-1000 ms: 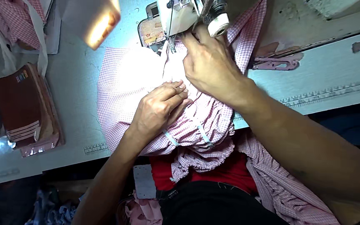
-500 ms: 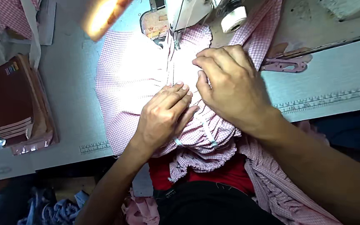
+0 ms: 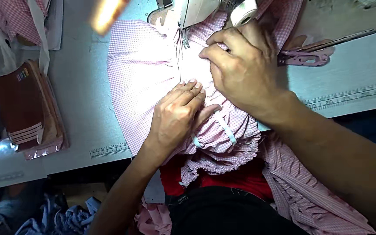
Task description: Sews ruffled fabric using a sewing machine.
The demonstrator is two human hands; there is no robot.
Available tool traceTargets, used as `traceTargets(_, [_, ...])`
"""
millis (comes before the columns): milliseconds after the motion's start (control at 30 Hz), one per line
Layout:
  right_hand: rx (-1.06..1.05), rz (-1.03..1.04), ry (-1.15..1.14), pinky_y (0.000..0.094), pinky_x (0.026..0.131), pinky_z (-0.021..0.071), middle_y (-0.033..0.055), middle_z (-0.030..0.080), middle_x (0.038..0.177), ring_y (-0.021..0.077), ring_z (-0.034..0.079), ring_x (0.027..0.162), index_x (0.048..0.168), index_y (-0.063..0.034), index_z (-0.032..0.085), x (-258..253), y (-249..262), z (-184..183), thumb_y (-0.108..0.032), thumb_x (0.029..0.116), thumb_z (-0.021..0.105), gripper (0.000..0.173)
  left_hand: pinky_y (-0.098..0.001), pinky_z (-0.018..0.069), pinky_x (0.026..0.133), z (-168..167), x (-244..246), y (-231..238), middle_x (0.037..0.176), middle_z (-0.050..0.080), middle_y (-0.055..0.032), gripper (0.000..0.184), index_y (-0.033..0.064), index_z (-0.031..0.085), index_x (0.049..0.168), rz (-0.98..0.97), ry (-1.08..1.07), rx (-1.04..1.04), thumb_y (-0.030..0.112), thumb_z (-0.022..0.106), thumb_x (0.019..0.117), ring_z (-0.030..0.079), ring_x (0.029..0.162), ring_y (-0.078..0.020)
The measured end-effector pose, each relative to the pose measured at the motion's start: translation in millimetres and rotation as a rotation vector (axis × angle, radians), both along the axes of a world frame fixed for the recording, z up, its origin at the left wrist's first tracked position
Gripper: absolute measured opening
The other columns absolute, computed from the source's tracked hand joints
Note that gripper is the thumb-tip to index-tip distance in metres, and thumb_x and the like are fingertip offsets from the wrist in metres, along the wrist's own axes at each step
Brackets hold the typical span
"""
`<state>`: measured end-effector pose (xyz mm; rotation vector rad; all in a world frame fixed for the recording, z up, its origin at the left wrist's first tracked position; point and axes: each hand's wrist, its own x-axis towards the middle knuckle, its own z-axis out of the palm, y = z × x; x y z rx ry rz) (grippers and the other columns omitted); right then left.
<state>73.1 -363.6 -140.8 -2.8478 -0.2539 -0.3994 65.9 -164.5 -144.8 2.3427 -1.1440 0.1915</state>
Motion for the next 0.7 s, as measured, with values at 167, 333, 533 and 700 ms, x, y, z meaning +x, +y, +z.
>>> traceTargets(167, [-0.038, -0.015, 0.012, 0.0574, 0.101, 0.0387, 0.0117, 0.061, 0.14, 0.0388, 0.051, 0.132, 0.128, -0.0149, 0.067, -4, -2, 2, -0.028, 0.1061, 0.04, 0.037, -0.0394, 0.0511, 0.111, 3, 0, -4, 0.119, 0.076, -0.0105, 0.023, 0.0061, 0.08, 0.108, 0.005, 0.007, -0.011, 0.023, 0.065, 0.1006, 0.069, 0.121, -0.024])
traceTargets(333, [0.062, 0.082, 0.011, 0.0537, 0.102, 0.0384, 0.0109, 0.066, 0.129, 0.0373, 0.053, 0.127, 0.117, -0.0146, 0.072, -5, -8, 1, -0.019, 0.1048, 0.044, 0.031, -0.0408, 0.0506, 0.111, 6, -2, -5, 0.119, 0.076, -0.0112, 0.023, 0.0052, 0.08, 0.105, 0.007, 0.019, -0.004, 0.021, 0.065, 0.0993, 0.068, 0.122, -0.0246])
traceTargets(533, [0.027, 0.066, 0.058, 0.0567, 0.106, 0.0354, 0.0116, 0.06, 0.14, 0.0385, 0.048, 0.134, 0.13, -0.0158, 0.067, -10, -5, 6, -0.03, 0.1064, 0.042, 0.037, -0.0406, 0.0513, 0.11, 7, -4, -6, 0.118, 0.076, -0.0118, 0.024, 0.0052, 0.08, 0.102, 0.026, 0.01, 0.007, 0.025, 0.067, 0.0985, 0.069, 0.121, -0.0248])
traceTargets(700, [0.004, 0.078, 0.027, 0.0543, 0.098, 0.0376, 0.01, 0.067, 0.128, 0.0367, 0.055, 0.123, 0.12, -0.013, 0.071, -12, -6, 4, -0.025, 0.1063, 0.043, 0.033, -0.0376, 0.0524, 0.109, 4, -2, -6, 0.115, 0.077, -0.0088, 0.021, 0.0076, 0.081, 0.102, 0.031, 0.007, -0.002, 0.021, 0.065, 0.0996, 0.07, 0.119, -0.0224])
